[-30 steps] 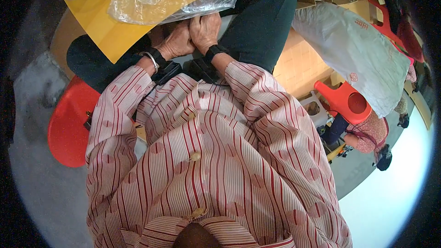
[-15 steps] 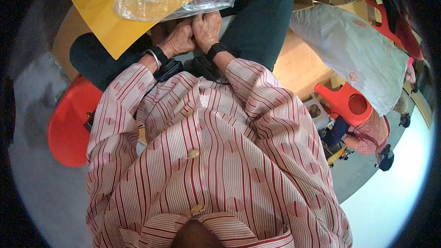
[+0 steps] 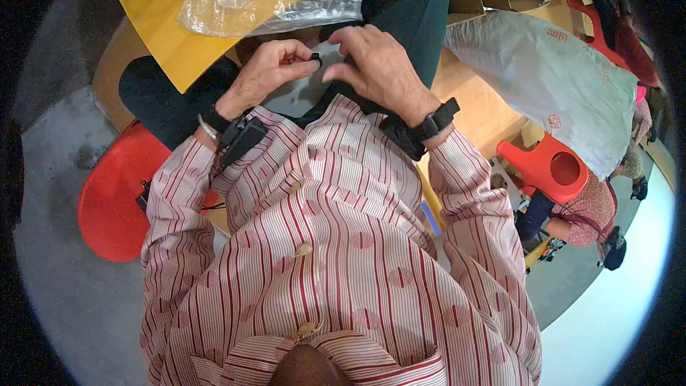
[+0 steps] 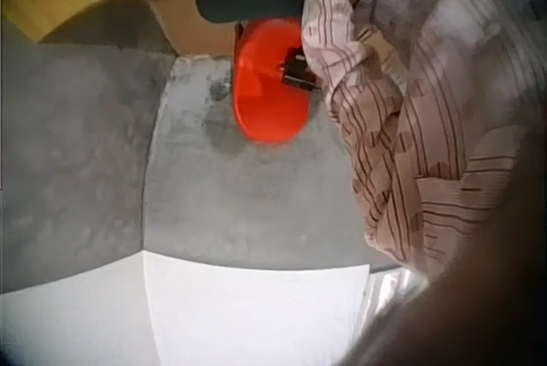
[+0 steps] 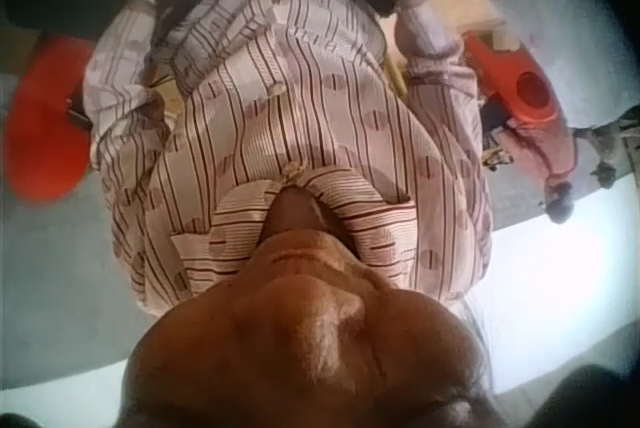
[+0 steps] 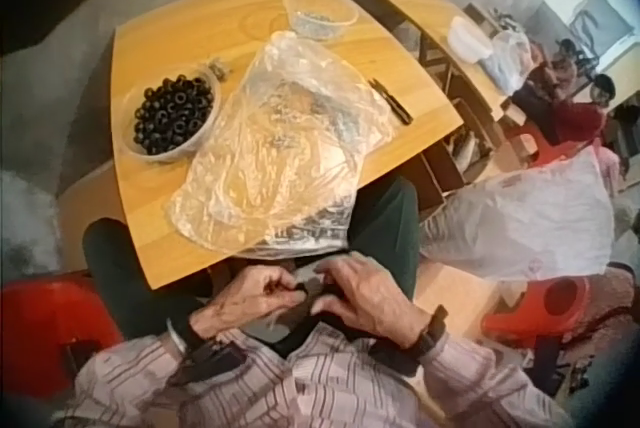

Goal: The person assembles plastic components by picking up black plastic pieces and small pins from the table and inserting the pins into the black pieces by hand.

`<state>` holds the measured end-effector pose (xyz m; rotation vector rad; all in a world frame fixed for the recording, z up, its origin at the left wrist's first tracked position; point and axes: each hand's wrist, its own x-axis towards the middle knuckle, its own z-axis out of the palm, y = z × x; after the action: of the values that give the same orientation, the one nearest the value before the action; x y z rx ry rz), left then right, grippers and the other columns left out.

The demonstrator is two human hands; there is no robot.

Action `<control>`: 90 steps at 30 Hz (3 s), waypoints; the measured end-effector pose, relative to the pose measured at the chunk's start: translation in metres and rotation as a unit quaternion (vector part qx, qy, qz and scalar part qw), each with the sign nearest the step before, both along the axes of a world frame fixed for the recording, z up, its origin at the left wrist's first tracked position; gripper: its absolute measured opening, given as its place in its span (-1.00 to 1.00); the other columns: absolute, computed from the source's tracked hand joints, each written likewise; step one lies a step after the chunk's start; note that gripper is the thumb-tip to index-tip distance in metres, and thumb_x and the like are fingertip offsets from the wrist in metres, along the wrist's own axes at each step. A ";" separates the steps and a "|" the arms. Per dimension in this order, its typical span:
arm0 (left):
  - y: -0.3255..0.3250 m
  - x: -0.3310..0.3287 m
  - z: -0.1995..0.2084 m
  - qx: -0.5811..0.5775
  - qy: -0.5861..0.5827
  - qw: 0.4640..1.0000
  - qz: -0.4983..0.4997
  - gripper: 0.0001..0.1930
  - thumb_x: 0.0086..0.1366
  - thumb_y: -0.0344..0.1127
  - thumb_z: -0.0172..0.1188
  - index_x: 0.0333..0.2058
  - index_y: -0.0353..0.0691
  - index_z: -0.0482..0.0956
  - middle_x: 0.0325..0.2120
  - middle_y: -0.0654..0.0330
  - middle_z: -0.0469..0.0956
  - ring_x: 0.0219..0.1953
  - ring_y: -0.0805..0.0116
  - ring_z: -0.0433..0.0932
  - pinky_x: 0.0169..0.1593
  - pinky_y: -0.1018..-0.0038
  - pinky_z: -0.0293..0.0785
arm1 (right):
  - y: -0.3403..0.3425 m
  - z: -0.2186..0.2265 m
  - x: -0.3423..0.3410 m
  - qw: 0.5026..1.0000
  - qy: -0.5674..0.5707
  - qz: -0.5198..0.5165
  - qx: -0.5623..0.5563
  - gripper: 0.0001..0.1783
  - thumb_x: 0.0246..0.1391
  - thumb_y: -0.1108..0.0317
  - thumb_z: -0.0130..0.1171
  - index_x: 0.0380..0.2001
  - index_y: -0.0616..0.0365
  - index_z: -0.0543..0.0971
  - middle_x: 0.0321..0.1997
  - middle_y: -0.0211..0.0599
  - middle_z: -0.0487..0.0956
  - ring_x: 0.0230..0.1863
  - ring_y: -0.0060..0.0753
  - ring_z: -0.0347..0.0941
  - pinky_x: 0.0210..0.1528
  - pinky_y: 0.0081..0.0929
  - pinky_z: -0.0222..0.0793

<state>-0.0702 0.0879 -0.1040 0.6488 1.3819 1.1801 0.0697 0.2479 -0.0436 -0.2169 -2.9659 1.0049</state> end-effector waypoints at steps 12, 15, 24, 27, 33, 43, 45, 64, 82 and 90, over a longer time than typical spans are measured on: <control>-0.021 -0.012 0.069 0.045 -0.091 0.995 -0.013 -0.81 0.16 -0.32 0.27 -0.36 -0.32 0.55 -0.46 0.30 0.53 -0.39 0.65 0.45 -0.28 0.69 0.38 | -0.019 0.025 -0.016 0.960 0.160 0.141 0.182 -0.62 -0.11 0.04 0.21 -0.35 0.07 0.41 -0.45 -0.40 0.38 -0.35 -0.37 0.34 -0.24 -0.42 0.24; -0.026 -0.013 0.073 0.057 -0.094 0.994 -0.019 -0.80 0.20 -0.30 0.24 -0.32 -0.33 0.54 -0.45 0.32 0.51 -0.38 0.67 0.43 -0.27 0.70 0.36 | -0.021 0.030 -0.017 0.958 0.193 0.139 0.161 -0.65 -0.08 0.05 0.22 -0.40 0.05 0.40 -0.49 -0.41 0.33 -0.38 -0.40 0.31 -0.25 -0.45 0.22; -0.042 0.014 0.095 0.073 -0.141 0.981 0.111 -0.80 0.25 -0.31 0.17 -0.27 -0.35 0.54 -0.45 0.37 0.47 -0.41 0.69 0.35 -0.31 0.73 0.25 | -0.031 0.035 -0.016 0.945 0.245 0.113 0.182 -0.65 -0.09 0.04 0.24 -0.46 0.05 0.40 -0.56 -0.42 0.32 -0.46 -0.40 0.30 -0.27 -0.46 0.23; -0.046 0.019 0.102 0.067 -0.120 0.980 0.144 -0.81 0.25 -0.33 0.16 -0.27 -0.37 0.53 -0.43 0.34 0.48 -0.39 0.68 0.37 -0.29 0.73 0.28 | -0.031 0.040 -0.016 0.949 0.243 0.122 0.162 -0.68 -0.09 0.09 0.25 -0.45 0.07 0.42 -0.52 -0.43 0.37 -0.43 -0.39 0.33 -0.28 -0.46 0.25; -0.049 0.019 0.103 0.081 -0.141 0.978 0.134 -0.82 0.26 -0.39 0.14 -0.25 -0.40 0.50 -0.39 0.27 0.52 -0.32 0.62 0.47 -0.21 0.69 0.38 | -0.030 0.036 -0.013 0.956 0.196 0.040 -0.214 -0.76 0.03 0.35 0.19 -0.24 0.22 0.50 -0.36 -0.29 0.48 -0.33 -0.35 0.43 -0.28 -0.50 0.34; -0.045 0.030 0.112 0.078 -0.083 0.986 0.124 -0.84 0.29 -0.36 0.11 -0.29 -0.38 0.51 -0.42 0.26 0.53 -0.34 0.61 0.46 -0.25 0.68 0.36 | -0.039 0.035 -0.002 0.891 0.193 0.015 -0.412 -0.87 0.05 0.47 0.16 -0.30 0.26 0.54 -0.31 -0.37 0.49 -0.27 -0.59 0.43 -0.21 -0.62 0.35; -0.045 0.031 0.113 0.085 -0.101 0.983 0.126 -0.83 0.30 -0.33 0.09 -0.32 -0.36 0.51 -0.44 0.26 0.52 -0.36 0.62 0.43 -0.25 0.68 0.31 | -0.041 0.035 -0.001 0.850 0.178 -0.007 -0.495 -0.89 0.05 0.49 0.16 -0.32 0.26 0.54 -0.33 -0.38 0.49 -0.28 -0.60 0.43 -0.22 -0.63 0.35; -0.047 0.038 0.119 0.077 -0.236 0.960 0.127 -0.64 0.36 -0.10 0.00 -0.20 -0.34 0.49 -0.35 0.25 0.49 -0.31 0.60 0.38 -0.22 0.66 0.27 | -0.033 0.051 -0.001 0.942 0.210 0.018 -0.261 -0.69 -0.08 0.23 0.30 -0.30 0.20 0.57 -0.40 -0.32 0.49 -0.35 -0.40 0.42 -0.31 -0.52 0.35; -0.048 0.040 0.107 0.067 -0.264 0.950 0.152 -0.63 0.35 -0.10 0.01 -0.10 -0.33 0.40 -0.23 0.26 0.47 -0.19 0.55 0.45 -0.08 0.52 0.38 | -0.042 0.046 -0.001 0.954 0.292 0.075 0.002 -0.48 -0.21 0.27 0.33 -0.13 0.27 0.50 -0.28 -0.21 0.53 -0.34 -0.25 0.43 -0.33 -0.45 0.38; -0.046 0.044 0.114 0.064 -0.330 0.923 0.189 -0.67 0.33 -0.15 0.04 -0.12 -0.31 0.49 -0.27 0.28 0.49 -0.21 0.55 0.44 -0.06 0.53 0.36 | -0.044 0.047 -0.001 0.953 0.289 0.086 -0.023 -0.58 -0.18 0.31 0.31 -0.22 0.30 0.51 -0.26 -0.17 0.55 -0.30 -0.24 0.47 -0.27 -0.43 0.42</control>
<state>-0.0261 0.0417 0.0102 0.0319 0.8675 1.6192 0.0686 0.2040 0.0034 0.2949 -2.4524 0.9479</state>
